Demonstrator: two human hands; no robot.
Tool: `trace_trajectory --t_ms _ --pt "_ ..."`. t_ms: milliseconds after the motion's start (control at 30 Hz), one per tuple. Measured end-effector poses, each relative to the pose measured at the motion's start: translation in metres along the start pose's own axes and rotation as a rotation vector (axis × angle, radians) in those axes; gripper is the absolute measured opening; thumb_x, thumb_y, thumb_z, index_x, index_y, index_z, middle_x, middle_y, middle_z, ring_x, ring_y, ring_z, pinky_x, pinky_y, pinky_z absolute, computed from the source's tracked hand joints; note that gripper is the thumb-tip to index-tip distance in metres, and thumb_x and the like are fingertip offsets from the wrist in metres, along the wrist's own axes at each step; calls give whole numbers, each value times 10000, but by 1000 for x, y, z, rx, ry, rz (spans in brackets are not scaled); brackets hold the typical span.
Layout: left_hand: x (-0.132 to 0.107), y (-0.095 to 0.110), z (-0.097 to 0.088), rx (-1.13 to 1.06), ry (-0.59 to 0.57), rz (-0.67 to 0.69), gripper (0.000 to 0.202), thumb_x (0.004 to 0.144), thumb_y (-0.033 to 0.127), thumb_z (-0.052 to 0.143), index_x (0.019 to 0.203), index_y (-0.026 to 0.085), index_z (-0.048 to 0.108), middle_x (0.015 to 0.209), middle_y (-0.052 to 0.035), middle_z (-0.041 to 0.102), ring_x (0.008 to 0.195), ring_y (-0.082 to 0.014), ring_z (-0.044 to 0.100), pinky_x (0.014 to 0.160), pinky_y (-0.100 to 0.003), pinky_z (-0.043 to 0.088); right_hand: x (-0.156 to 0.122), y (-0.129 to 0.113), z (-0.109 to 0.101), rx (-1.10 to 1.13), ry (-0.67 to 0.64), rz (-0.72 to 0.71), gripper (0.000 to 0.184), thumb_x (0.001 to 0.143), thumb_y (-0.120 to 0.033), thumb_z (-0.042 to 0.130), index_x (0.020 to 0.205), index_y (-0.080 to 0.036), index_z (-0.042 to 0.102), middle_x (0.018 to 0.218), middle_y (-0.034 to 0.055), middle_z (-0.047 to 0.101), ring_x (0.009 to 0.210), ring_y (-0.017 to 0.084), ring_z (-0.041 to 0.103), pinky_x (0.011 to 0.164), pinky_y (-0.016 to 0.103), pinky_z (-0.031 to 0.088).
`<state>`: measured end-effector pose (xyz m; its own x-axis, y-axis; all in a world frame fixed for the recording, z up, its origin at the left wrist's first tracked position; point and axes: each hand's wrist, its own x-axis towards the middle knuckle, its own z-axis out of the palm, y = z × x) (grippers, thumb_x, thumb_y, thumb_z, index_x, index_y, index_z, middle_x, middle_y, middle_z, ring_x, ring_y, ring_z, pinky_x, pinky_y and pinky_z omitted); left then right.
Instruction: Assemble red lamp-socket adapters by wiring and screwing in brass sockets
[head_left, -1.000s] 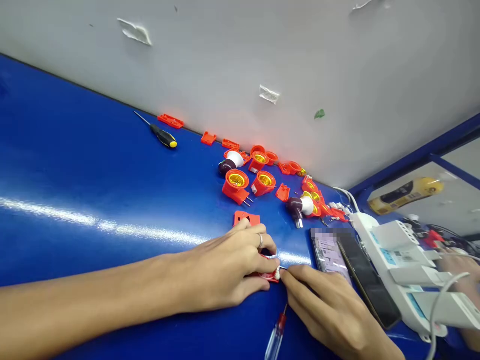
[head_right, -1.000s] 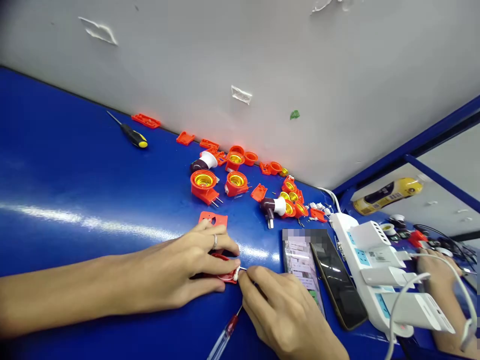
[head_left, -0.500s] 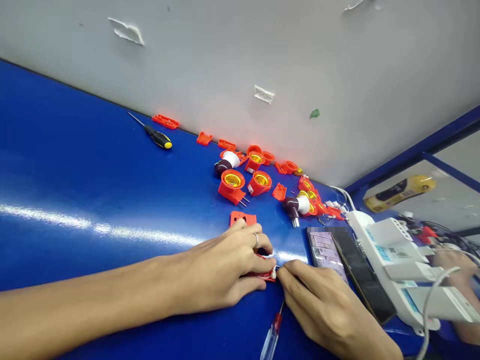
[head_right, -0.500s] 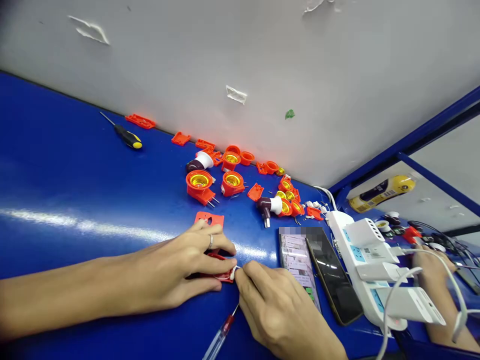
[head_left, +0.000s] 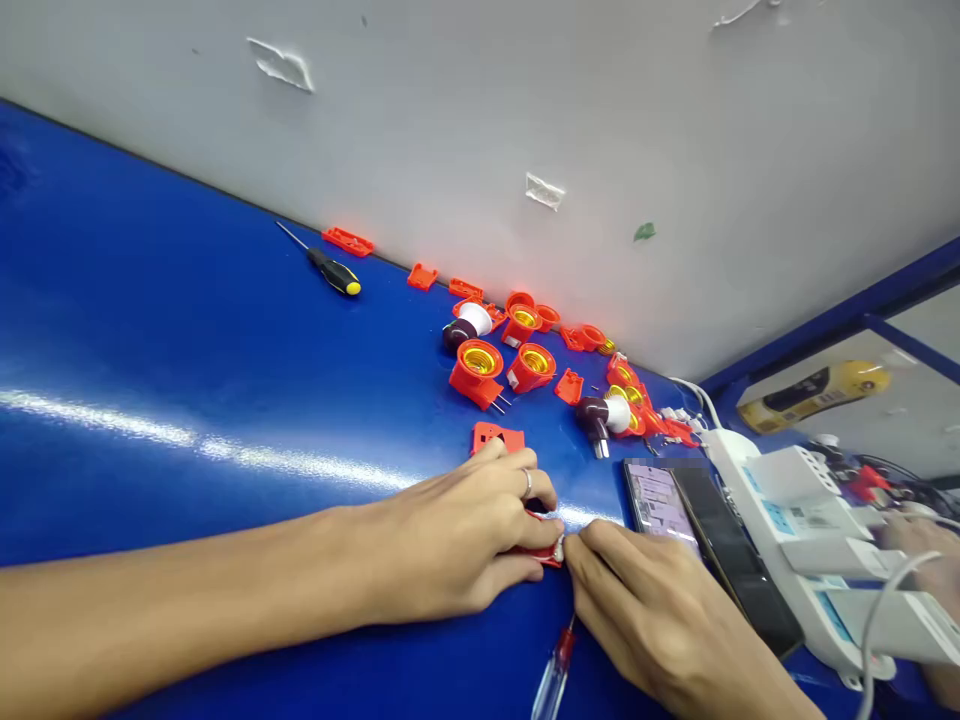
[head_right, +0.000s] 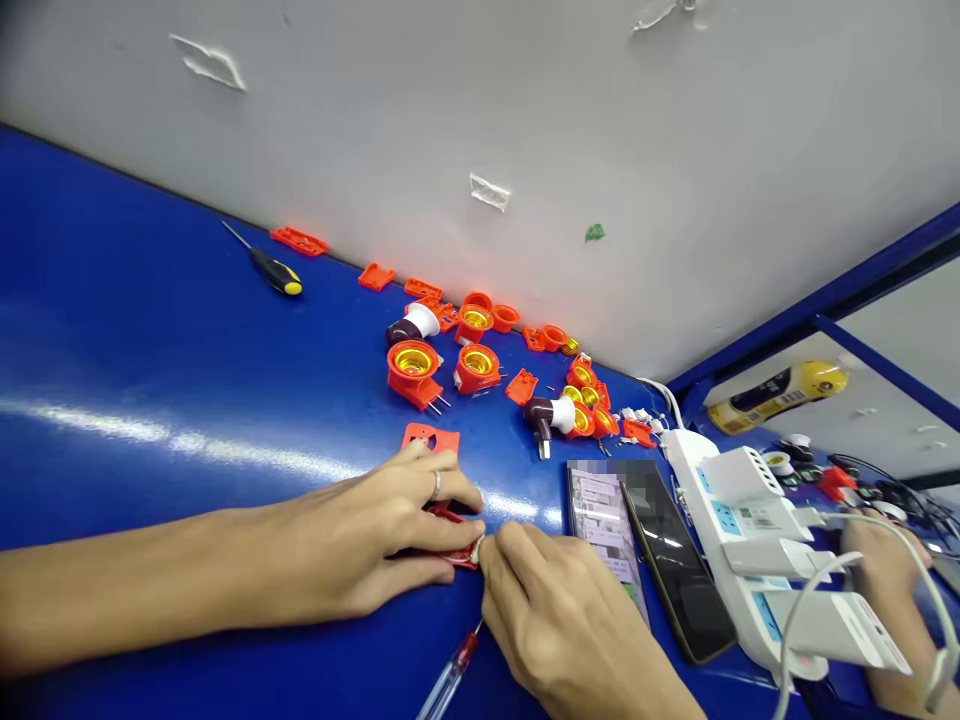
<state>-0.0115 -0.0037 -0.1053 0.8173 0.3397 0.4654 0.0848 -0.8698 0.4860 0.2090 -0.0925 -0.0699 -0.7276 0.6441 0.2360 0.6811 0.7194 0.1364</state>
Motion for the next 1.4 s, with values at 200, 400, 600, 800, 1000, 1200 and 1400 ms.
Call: trace_trajectory --t_ms 200,400,600,800,1000,1200,1400 --pt "1 -2 3 35 18 42 42 941 187 747 970 170 772 1100 -83 733 987 -236 662 921 -381 497 4 -3 0 -84 -50 -41 291 1009 -37 438 819 -158 621 745 30 555 612 169 454 538 346 296" --pt "-2 -4 6 32 24 53 85 947 186 739 1027 176 769 1114 -84 729 1013 -233 656 912 -354 497 10 -4 -3 -224 -118 -106 213 895 -32 542 757 -166 634 730 52 581 592 198 488 514 363 294" --pt "-2 -5 5 19 6 52 86 953 164 721 1022 183 769 1113 -73 711 1002 -223 656 932 -363 502 16 -13 -7 -405 -118 -169 125 720 -29 632 691 -149 656 674 66 577 575 215 521 481 349 304" --pt "0 -5 2 9 -12 36 151 956 151 712 1084 203 773 1127 -68 713 1022 -226 664 1038 -394 479 17 -15 -8 -429 -159 -164 153 726 1 601 714 -143 650 678 70 577 564 214 514 454 345 291" --pt "-4 -10 4 -50 -24 -44 180 986 178 679 1123 268 754 1153 -40 694 1041 -218 651 926 -349 499 10 0 -24 -183 -83 47 124 940 -83 614 867 -173 657 738 8 633 584 171 574 473 333 360" --pt "-10 -15 1 35 -73 -70 210 1048 269 619 1232 343 686 1236 6 673 1140 -213 628 1133 -415 368 -28 40 -52 -79 462 308 149 965 -63 615 985 -184 700 869 11 747 730 123 704 658 245 526" --pt "-3 -6 -7 205 -31 20 305 1040 230 593 1327 310 660 1189 -29 719 1081 -239 660 998 -387 463 -64 59 -22 -106 810 505 201 952 -45 602 918 -202 723 736 -20 688 646 136 666 621 276 509"
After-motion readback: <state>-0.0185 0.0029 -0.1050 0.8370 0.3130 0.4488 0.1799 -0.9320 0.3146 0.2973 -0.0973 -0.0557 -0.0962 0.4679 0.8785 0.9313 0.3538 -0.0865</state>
